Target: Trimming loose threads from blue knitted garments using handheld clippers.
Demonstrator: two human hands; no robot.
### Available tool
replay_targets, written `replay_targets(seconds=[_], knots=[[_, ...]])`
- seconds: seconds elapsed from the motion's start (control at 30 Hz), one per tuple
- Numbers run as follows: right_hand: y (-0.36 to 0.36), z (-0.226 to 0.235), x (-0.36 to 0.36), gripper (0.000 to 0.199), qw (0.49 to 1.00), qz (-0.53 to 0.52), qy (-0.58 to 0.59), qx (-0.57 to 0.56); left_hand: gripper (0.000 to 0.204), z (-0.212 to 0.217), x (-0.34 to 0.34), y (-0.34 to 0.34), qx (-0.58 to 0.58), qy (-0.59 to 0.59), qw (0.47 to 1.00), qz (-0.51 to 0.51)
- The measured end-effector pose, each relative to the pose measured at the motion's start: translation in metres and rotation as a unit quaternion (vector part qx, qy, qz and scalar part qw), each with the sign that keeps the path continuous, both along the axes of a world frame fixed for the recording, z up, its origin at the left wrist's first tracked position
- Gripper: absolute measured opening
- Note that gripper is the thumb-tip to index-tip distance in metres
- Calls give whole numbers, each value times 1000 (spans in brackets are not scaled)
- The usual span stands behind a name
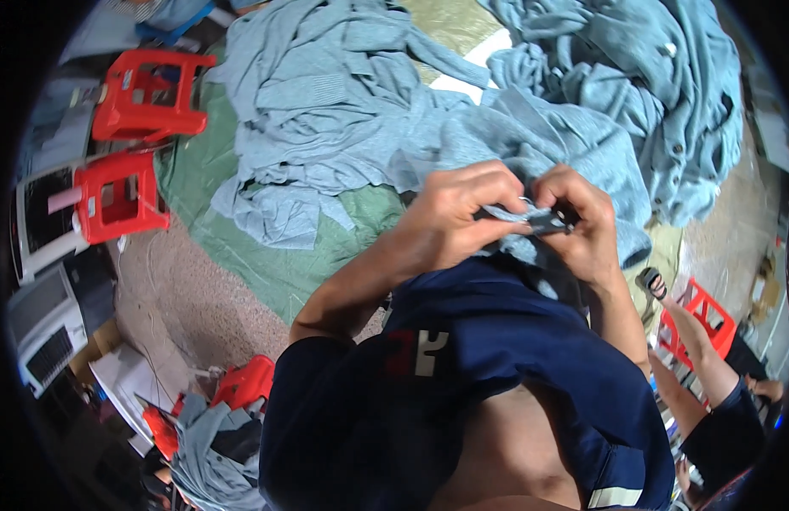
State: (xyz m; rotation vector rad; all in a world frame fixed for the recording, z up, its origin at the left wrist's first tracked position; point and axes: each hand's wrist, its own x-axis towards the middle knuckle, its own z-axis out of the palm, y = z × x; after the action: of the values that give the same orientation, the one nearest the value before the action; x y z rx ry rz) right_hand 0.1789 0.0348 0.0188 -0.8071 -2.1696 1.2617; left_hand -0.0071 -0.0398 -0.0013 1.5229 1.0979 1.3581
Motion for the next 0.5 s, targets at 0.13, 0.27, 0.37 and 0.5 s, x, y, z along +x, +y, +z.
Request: replay_targets(seconds=[0.13,0.27,0.37,0.5], knots=[[-6,-1,-7,26,999,-19,34,-1,23,-3,1,-4,70,26,996,41],[-13,-6,-8,24,997,-54,23,-43,24,-16,10,-1,212,174,952,132],[-2,-5,-1,20,994,-56,-67,-68,17,-28,20,9,242,184,941,148],[46,-6,-17,21,985,27,-145,-95,17,-100,-8,19,-81,-88,966,229]])
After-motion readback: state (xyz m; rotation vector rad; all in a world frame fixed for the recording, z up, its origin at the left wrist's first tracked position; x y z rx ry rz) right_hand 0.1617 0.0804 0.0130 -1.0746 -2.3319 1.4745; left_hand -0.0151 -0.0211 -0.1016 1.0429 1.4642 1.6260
